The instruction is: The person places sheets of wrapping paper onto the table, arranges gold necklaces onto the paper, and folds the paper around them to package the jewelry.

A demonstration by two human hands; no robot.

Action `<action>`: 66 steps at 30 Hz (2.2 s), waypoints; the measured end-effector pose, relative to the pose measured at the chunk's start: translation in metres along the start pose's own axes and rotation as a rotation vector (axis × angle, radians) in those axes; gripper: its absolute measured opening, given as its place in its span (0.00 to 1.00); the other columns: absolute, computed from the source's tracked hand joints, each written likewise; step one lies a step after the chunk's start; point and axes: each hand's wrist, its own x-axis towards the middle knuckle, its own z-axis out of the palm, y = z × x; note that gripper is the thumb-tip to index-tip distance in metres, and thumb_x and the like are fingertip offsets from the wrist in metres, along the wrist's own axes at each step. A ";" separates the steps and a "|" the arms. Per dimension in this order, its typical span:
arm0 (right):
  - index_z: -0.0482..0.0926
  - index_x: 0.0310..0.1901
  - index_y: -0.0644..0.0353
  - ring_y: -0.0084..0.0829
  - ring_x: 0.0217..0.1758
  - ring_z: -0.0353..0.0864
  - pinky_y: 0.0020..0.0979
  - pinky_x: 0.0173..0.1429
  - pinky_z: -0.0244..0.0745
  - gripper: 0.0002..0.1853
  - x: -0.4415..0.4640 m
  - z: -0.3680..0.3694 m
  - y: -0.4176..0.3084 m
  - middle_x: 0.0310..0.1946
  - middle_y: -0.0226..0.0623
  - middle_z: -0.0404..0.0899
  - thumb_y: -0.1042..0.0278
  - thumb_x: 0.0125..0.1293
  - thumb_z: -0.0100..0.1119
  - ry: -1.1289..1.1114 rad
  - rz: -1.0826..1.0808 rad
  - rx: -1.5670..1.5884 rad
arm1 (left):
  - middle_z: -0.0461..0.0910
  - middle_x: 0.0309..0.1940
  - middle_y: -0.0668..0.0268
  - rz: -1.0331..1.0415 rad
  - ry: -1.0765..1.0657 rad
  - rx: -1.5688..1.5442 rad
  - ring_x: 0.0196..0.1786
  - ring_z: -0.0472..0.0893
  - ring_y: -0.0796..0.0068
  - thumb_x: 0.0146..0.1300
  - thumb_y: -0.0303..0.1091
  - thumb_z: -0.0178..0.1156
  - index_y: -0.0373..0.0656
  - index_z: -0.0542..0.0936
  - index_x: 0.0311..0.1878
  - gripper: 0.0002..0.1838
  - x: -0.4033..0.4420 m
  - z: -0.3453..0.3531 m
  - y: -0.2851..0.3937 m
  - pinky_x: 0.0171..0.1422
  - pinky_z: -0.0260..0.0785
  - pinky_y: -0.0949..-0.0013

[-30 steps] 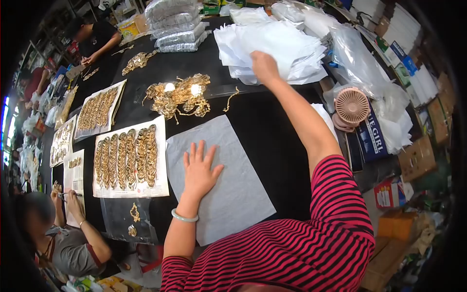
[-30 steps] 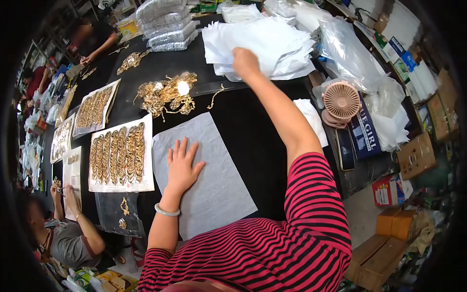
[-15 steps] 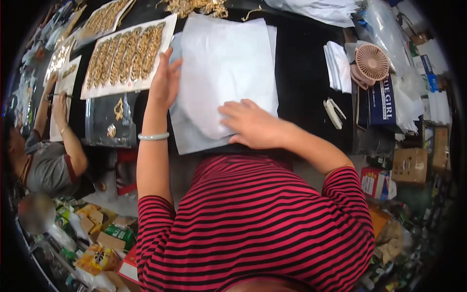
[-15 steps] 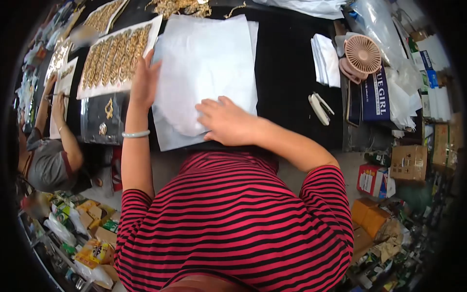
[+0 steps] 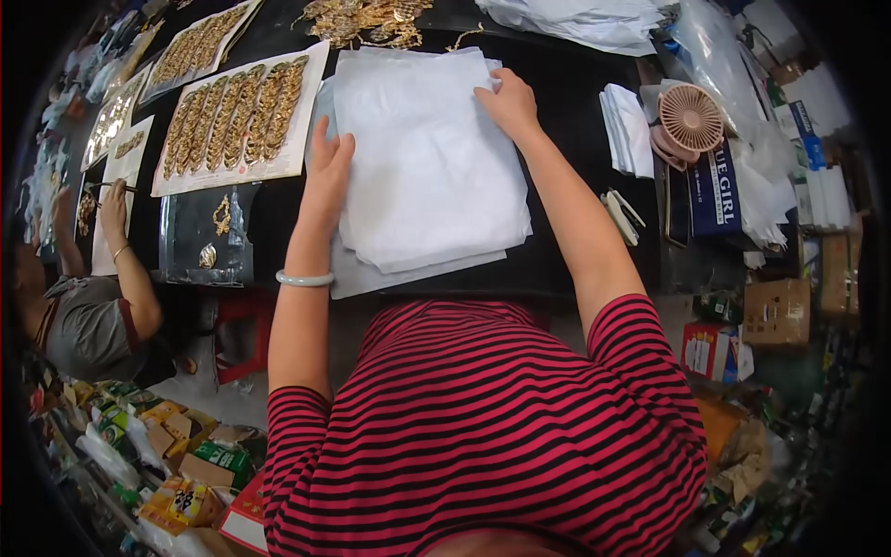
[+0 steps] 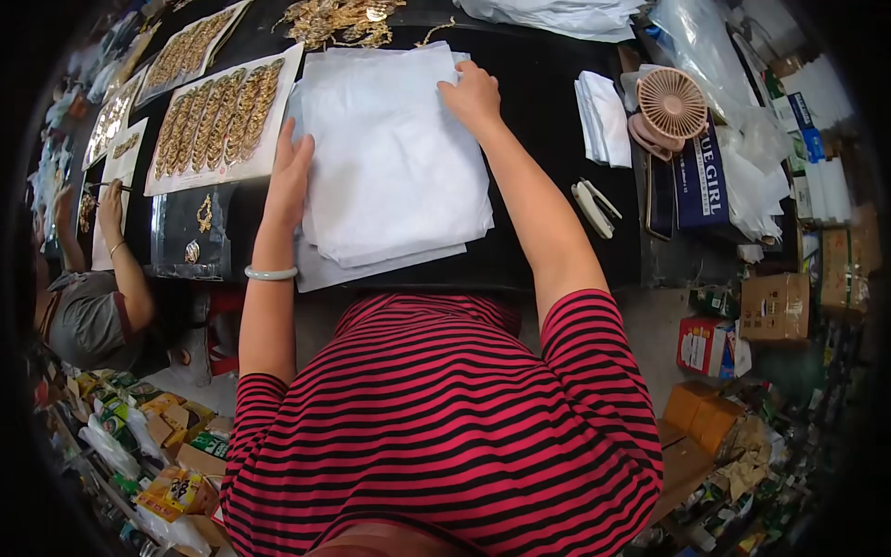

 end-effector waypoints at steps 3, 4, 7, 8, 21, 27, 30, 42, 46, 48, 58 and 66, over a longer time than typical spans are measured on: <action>0.81 0.48 0.61 0.36 0.38 0.84 0.35 0.46 0.78 0.22 0.013 0.014 0.007 0.35 0.41 0.84 0.63 0.50 0.70 -0.041 0.127 0.150 | 0.64 0.68 0.47 -0.012 0.009 -0.039 0.68 0.66 0.63 0.74 0.42 0.51 0.40 0.47 0.77 0.37 0.002 -0.003 -0.006 0.73 0.55 0.65; 0.81 0.48 0.61 0.36 0.38 0.84 0.35 0.46 0.78 0.22 0.014 0.014 0.010 0.35 0.41 0.84 0.63 0.50 0.70 -0.048 0.125 0.153 | 0.64 0.68 0.47 -0.001 -0.003 -0.058 0.67 0.66 0.63 0.74 0.40 0.50 0.40 0.46 0.77 0.36 0.005 -0.005 -0.015 0.72 0.55 0.65; 0.80 0.49 0.60 0.45 0.45 0.84 0.39 0.53 0.77 0.22 0.015 0.007 0.015 0.39 0.44 0.85 0.66 0.50 0.64 -0.035 0.254 0.346 | 0.64 0.67 0.46 0.016 -0.017 -0.099 0.67 0.67 0.63 0.75 0.38 0.49 0.41 0.45 0.77 0.35 0.013 -0.013 -0.032 0.72 0.55 0.66; 0.80 0.49 0.60 0.45 0.46 0.84 0.39 0.53 0.76 0.22 0.013 0.000 0.013 0.39 0.45 0.84 0.67 0.49 0.63 -0.028 0.300 0.330 | 0.65 0.67 0.46 0.019 -0.020 -0.125 0.67 0.67 0.63 0.74 0.37 0.50 0.41 0.46 0.77 0.36 0.014 -0.013 -0.034 0.71 0.56 0.66; 0.79 0.47 0.61 0.47 0.48 0.80 0.42 0.54 0.74 0.19 0.001 -0.006 -0.011 0.42 0.47 0.82 0.64 0.54 0.64 0.023 0.139 0.215 | 0.73 0.56 0.45 0.074 0.169 0.542 0.60 0.74 0.56 0.59 0.27 0.63 0.39 0.59 0.72 0.38 -0.029 -0.022 -0.011 0.63 0.66 0.58; 0.80 0.43 0.62 0.49 0.48 0.77 0.45 0.54 0.72 0.12 0.009 -0.015 -0.078 0.42 0.47 0.79 0.69 0.57 0.60 0.195 -0.450 0.360 | 0.78 0.48 0.48 0.753 0.142 0.822 0.56 0.75 0.49 0.59 0.26 0.60 0.38 0.72 0.61 0.25 0.009 0.003 0.046 0.64 0.66 0.53; 0.81 0.40 0.62 0.49 0.48 0.76 0.43 0.54 0.72 0.09 -0.003 0.033 -0.101 0.41 0.46 0.79 0.73 0.59 0.54 0.071 -0.333 0.514 | 0.77 0.54 0.49 0.633 -0.077 0.893 0.59 0.74 0.48 0.64 0.29 0.55 0.40 0.75 0.59 0.20 0.065 0.045 0.035 0.65 0.66 0.58; 0.82 0.47 0.59 0.46 0.62 0.70 0.47 0.65 0.64 0.13 0.053 0.042 -0.007 0.57 0.45 0.76 0.65 0.63 0.58 0.013 -0.159 -0.096 | 0.57 0.73 0.45 0.395 -0.011 1.296 0.76 0.52 0.38 0.62 0.61 0.57 0.58 0.69 0.71 0.35 0.091 0.003 -0.015 0.75 0.47 0.40; 0.85 0.40 0.56 0.47 0.58 0.72 0.40 0.62 0.67 0.07 0.113 0.040 -0.017 0.51 0.42 0.79 0.71 0.59 0.61 -0.080 -0.205 0.156 | 0.56 0.73 0.45 0.475 -0.022 1.292 0.75 0.52 0.36 0.62 0.61 0.58 0.56 0.69 0.70 0.36 0.094 0.002 -0.022 0.75 0.48 0.39; 0.85 0.37 0.56 0.48 0.55 0.73 0.39 0.60 0.69 0.06 0.128 0.052 -0.017 0.49 0.41 0.80 0.73 0.58 0.62 -0.107 -0.302 0.187 | 0.56 0.74 0.46 0.495 -0.034 1.301 0.75 0.52 0.36 0.62 0.60 0.58 0.57 0.68 0.71 0.36 0.095 0.002 -0.021 0.75 0.47 0.39; 0.84 0.38 0.54 0.46 0.54 0.76 0.45 0.56 0.74 0.09 0.124 0.047 0.005 0.50 0.42 0.79 0.73 0.59 0.56 -0.273 -0.254 -0.271 | 0.56 0.74 0.45 0.504 -0.099 1.285 0.75 0.53 0.35 0.62 0.61 0.57 0.58 0.68 0.71 0.36 0.104 0.004 -0.020 0.76 0.45 0.40; 0.78 0.42 0.62 0.26 0.43 0.80 0.30 0.51 0.77 0.09 0.135 -0.003 -0.125 0.36 0.33 0.80 0.64 0.70 0.57 -0.650 0.078 0.896 | 0.58 0.73 0.46 0.555 0.030 1.264 0.76 0.53 0.39 0.57 0.52 0.66 0.52 0.69 0.69 0.37 0.071 0.019 -0.005 0.76 0.44 0.38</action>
